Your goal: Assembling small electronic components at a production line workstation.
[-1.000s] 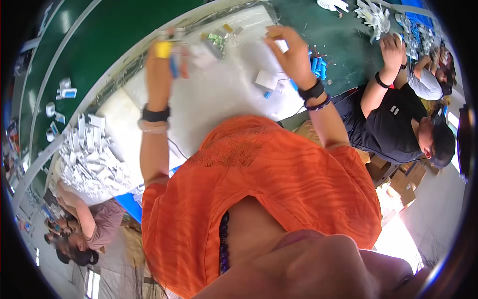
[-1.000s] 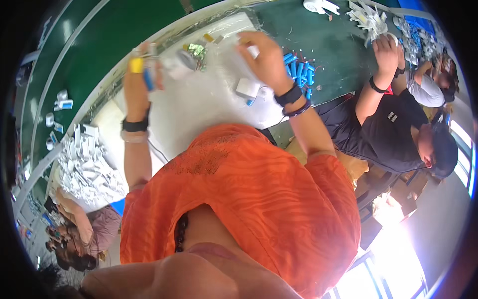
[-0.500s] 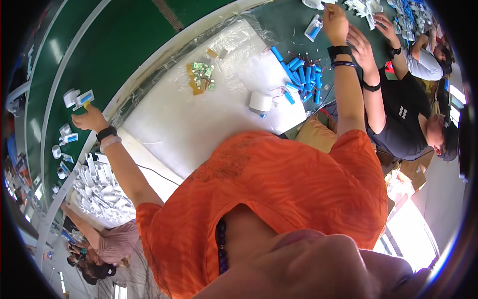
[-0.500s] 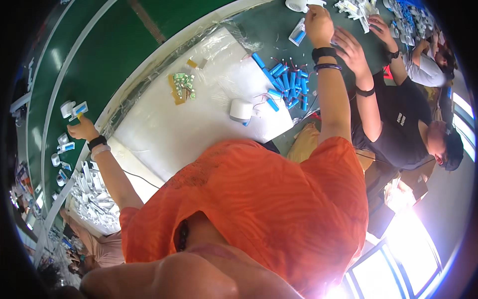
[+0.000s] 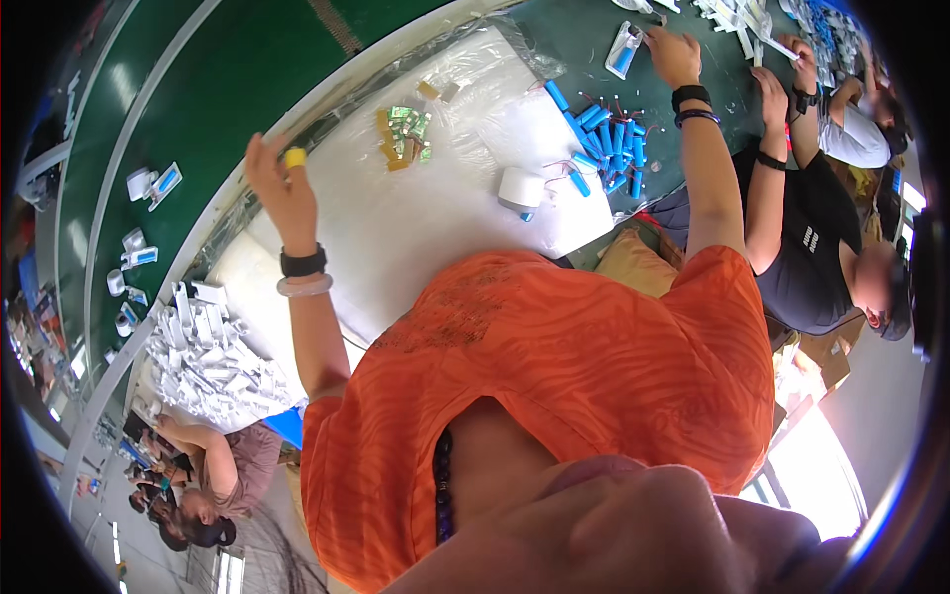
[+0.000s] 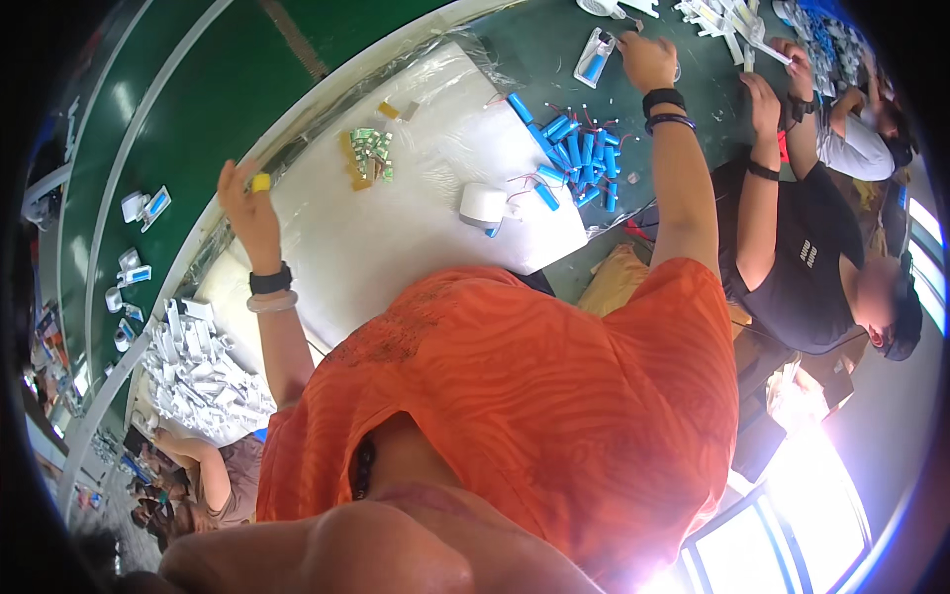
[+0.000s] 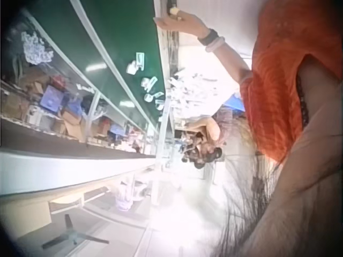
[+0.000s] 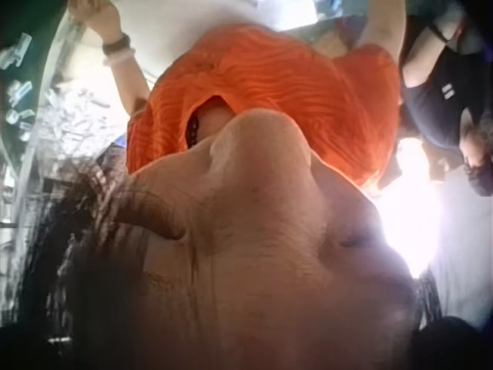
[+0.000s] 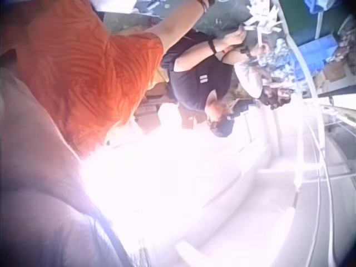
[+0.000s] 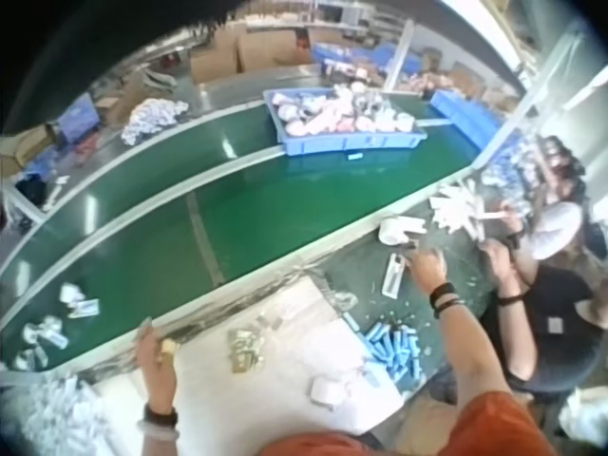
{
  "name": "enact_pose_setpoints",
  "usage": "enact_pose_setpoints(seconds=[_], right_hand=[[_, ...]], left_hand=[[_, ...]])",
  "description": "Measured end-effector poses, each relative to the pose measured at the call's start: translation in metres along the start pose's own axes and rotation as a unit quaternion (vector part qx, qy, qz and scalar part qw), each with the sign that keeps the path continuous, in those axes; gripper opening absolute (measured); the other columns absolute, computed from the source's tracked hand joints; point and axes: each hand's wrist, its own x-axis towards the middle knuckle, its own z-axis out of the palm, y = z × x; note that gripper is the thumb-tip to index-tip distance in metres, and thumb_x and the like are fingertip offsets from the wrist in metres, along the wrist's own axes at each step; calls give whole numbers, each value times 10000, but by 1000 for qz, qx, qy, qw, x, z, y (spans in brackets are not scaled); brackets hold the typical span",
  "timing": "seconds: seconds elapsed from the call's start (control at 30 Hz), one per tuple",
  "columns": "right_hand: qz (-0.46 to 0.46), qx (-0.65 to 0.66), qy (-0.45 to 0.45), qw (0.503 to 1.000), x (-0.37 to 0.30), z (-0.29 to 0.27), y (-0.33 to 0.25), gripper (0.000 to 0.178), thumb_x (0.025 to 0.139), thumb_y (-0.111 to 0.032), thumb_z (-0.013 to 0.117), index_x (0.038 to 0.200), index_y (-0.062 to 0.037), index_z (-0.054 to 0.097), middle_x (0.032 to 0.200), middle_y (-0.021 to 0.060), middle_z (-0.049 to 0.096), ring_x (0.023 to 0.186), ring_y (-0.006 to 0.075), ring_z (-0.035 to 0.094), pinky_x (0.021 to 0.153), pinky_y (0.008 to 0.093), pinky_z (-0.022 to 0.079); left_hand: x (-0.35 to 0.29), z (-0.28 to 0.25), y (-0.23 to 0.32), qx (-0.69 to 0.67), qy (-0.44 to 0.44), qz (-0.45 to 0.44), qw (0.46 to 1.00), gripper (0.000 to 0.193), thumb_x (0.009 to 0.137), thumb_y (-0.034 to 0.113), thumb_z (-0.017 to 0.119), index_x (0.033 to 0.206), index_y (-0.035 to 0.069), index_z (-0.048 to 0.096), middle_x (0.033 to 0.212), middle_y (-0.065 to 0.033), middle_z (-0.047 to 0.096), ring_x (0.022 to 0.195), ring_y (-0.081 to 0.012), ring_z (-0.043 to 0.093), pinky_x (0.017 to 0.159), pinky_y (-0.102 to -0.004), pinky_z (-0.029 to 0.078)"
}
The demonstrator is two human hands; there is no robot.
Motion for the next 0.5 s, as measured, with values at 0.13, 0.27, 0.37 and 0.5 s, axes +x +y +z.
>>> enact_pose_setpoints(seconds=[0.13, 0.27, 0.37, 0.5], right_hand=[[-38, 205, 120, 971, -10, -34, -18, 117, 858, -186, 577, 902, -98, 641, 768, 119, 657, 734, 305, 631, 837, 419, 431], [-106, 321, 180, 924, -38, -117, -90, 102, 845, -134, 600, 868, -51, 654, 685, 102, 617, 612, 276, 589, 849, 405, 446], [-177, 368, 206, 889, -61, -166, -140, 108, 830, -104, 619, 909, -45, 661, 656, 70, 589, 608, 241, 569, 884, 402, 442], [-254, 419, 198, 849, -87, -211, -196, 170, 801, -66, 643, 970, -63, 666, 656, 44, 586, 635, 212, 573, 907, 412, 436]], left_hand=[[-6, 4, 38, -194, -120, -48, 973, 330, 824, -16, 530, 1132, 83, 594, 1252, -114, 511, 1130, -243, 505, 858, -323, 446], [-11, 8, 91, -272, -193, -30, 942, 363, 817, 16, 573, 1176, 72, 568, 1244, -123, 523, 1121, -258, 513, 890, -337, 433], [-4, 14, 131, -224, -156, 110, 956, 483, 813, 69, 627, 1274, 47, 483, 1239, -122, 539, 1117, -268, 522, 962, -354, 381], [-15, 22, 152, -208, -173, 130, 954, 686, 775, 130, 710, 1363, 37, 368, 1293, -118, 510, 1129, -301, 517, 1015, -388, 333]])
